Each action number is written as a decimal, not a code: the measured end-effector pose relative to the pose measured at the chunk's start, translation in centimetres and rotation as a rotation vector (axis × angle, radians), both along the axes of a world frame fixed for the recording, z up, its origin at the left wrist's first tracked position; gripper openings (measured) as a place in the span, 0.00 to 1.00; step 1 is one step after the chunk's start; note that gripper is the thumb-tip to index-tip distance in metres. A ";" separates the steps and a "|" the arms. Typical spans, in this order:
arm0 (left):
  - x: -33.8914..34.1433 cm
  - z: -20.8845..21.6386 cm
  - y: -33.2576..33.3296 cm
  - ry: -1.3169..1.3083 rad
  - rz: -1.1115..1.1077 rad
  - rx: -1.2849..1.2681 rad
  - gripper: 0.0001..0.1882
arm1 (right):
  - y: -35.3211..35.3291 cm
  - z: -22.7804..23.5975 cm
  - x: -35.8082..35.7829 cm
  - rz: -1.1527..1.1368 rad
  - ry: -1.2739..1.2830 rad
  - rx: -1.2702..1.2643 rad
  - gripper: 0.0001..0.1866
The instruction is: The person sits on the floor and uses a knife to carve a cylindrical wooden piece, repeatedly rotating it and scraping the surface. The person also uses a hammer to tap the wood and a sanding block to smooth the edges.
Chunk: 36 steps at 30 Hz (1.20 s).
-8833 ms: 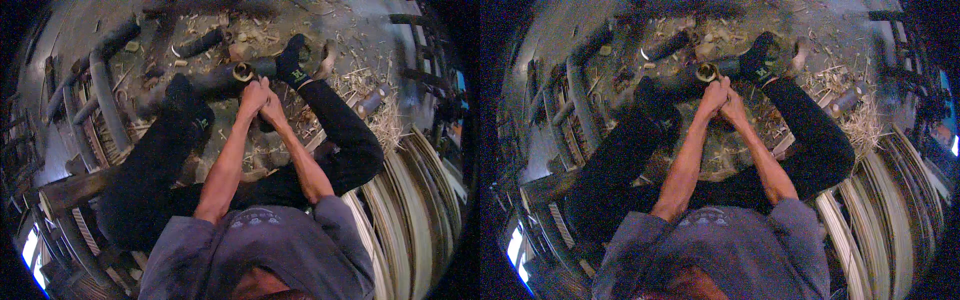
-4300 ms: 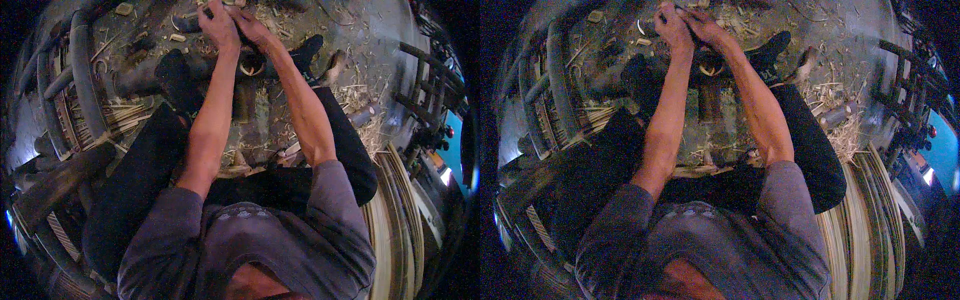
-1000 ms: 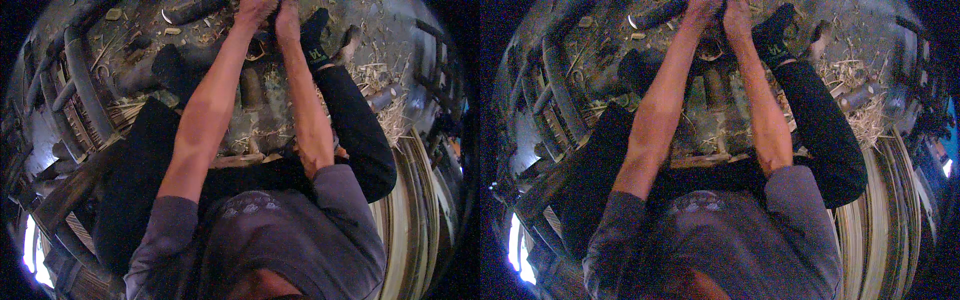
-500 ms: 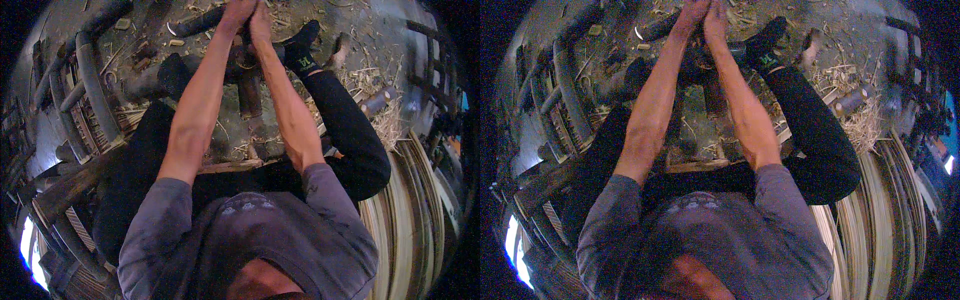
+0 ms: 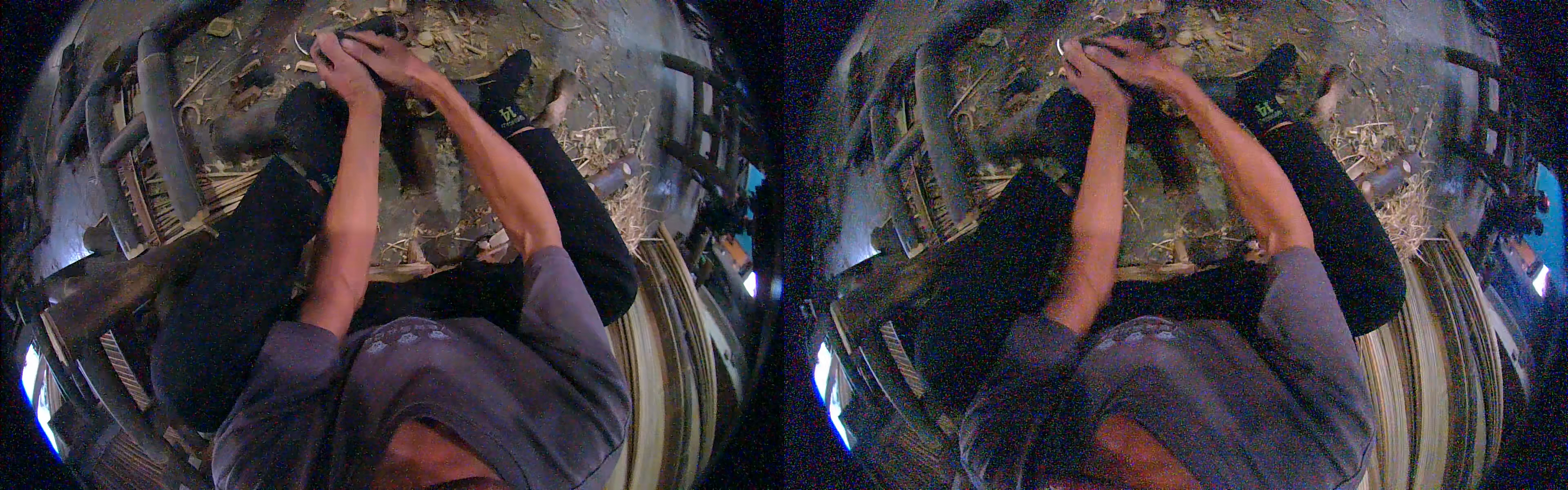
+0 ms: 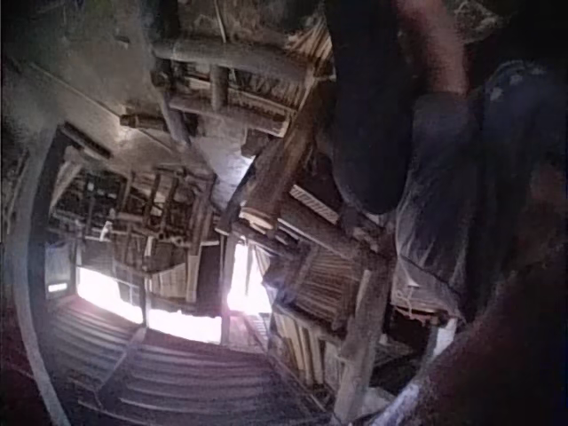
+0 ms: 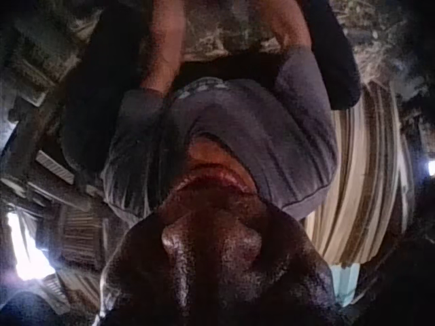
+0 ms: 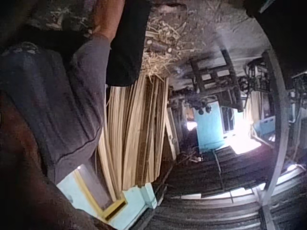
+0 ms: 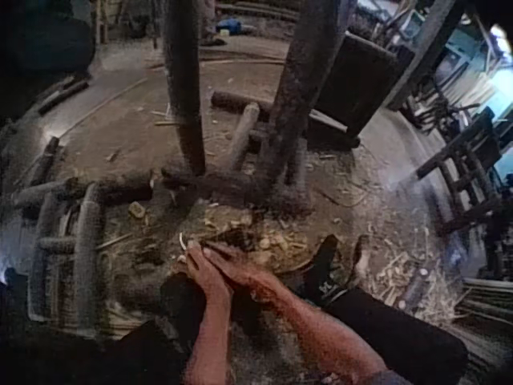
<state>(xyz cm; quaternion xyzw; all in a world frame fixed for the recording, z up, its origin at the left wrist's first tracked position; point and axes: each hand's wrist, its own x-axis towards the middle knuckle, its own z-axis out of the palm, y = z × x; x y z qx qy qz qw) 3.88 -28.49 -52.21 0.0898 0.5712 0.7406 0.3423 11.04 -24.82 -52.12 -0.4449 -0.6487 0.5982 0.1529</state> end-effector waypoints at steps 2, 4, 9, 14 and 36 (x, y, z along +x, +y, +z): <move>-0.6 -2.5 2.1 -0.141 -0.042 0.053 0.20 | 1.1 5.3 -0.4 0.029 -0.162 -0.047 0.33; -0.9 -5.7 4.6 -0.195 -0.325 -0.028 0.27 | 1.3 2.6 0.6 -0.126 -0.134 0.052 0.38; 2.2 -5.1 9.4 -0.451 -1.216 0.358 0.28 | 0.5 2.3 1.0 -0.954 -0.246 0.267 0.34; 11.6 -5.3 9.7 0.482 -1.392 0.951 0.24 | -3.1 0.6 5.9 -1.310 0.223 0.467 0.30; 6.5 0.1 -10.4 0.438 -1.524 -0.207 0.35 | -24.1 9.2 9.8 -0.645 -0.012 0.272 0.40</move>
